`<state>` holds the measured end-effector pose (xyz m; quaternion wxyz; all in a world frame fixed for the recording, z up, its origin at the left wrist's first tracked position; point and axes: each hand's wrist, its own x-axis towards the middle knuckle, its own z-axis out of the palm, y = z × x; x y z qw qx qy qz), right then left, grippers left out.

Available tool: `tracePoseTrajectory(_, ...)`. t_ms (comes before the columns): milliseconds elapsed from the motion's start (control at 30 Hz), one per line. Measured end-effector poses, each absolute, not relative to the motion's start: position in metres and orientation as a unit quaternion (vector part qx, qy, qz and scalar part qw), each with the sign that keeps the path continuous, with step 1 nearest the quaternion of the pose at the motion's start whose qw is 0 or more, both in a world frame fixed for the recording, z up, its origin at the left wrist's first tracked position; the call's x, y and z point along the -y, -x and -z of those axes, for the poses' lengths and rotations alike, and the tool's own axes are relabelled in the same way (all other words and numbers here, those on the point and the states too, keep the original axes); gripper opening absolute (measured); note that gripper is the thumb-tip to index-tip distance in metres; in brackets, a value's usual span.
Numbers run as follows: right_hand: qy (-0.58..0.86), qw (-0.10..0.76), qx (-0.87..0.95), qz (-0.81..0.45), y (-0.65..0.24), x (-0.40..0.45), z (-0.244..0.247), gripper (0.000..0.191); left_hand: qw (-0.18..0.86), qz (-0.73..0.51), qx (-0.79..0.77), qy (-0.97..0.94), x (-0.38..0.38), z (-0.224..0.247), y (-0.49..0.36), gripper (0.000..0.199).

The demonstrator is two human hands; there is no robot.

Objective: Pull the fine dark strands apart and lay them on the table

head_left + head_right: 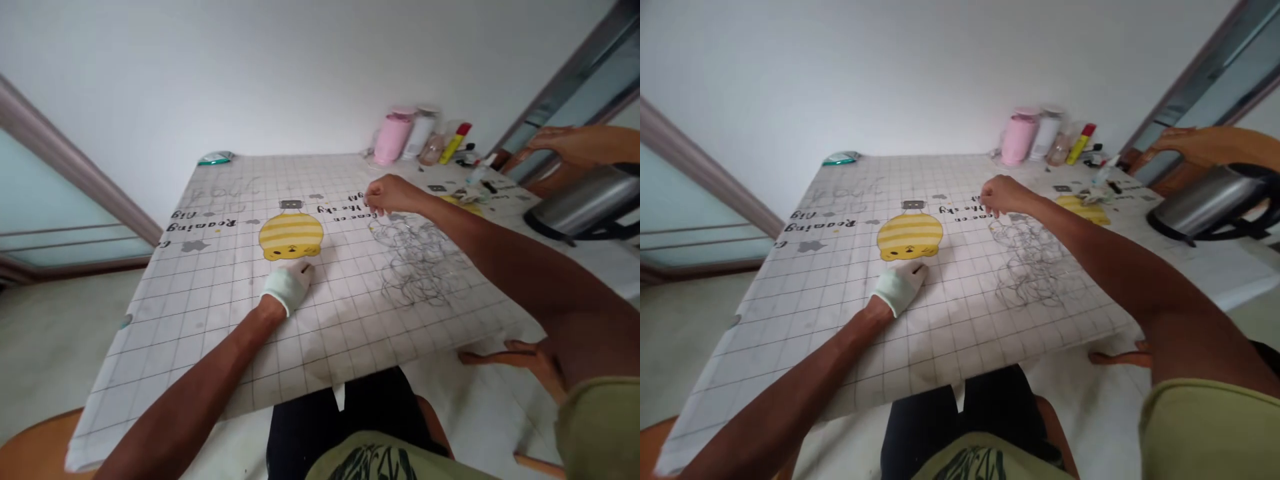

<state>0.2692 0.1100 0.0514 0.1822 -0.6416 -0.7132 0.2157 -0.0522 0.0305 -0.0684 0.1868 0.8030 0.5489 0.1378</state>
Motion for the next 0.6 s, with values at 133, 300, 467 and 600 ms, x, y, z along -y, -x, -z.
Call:
tracePoseTrajectory(133,0.672,0.121,0.700,-0.212,-0.328,-0.054,-0.032,0.012,0.160,-0.132,-0.561,-0.801,-0.029,0.067,0.049,0.035)
tracePoseTrajectory(300,0.583,0.075,0.805,-0.078,-0.321,-0.031,0.019,0.009,0.140,-0.124,-0.594,-0.782,-0.028,0.069,0.044,0.037)
tracePoseTrajectory(467,0.549,0.055,0.834,0.009,-0.314,-0.027,0.041,0.013,0.138,-0.133,-0.597,-0.779,-0.026,0.068,0.042,0.037)
tracePoseTrajectory(600,0.565,0.143,0.813,0.012,-0.338,-0.017,0.024,0.011,0.185,-0.133,-0.607,-0.761,-0.030,0.057,0.040,0.036)
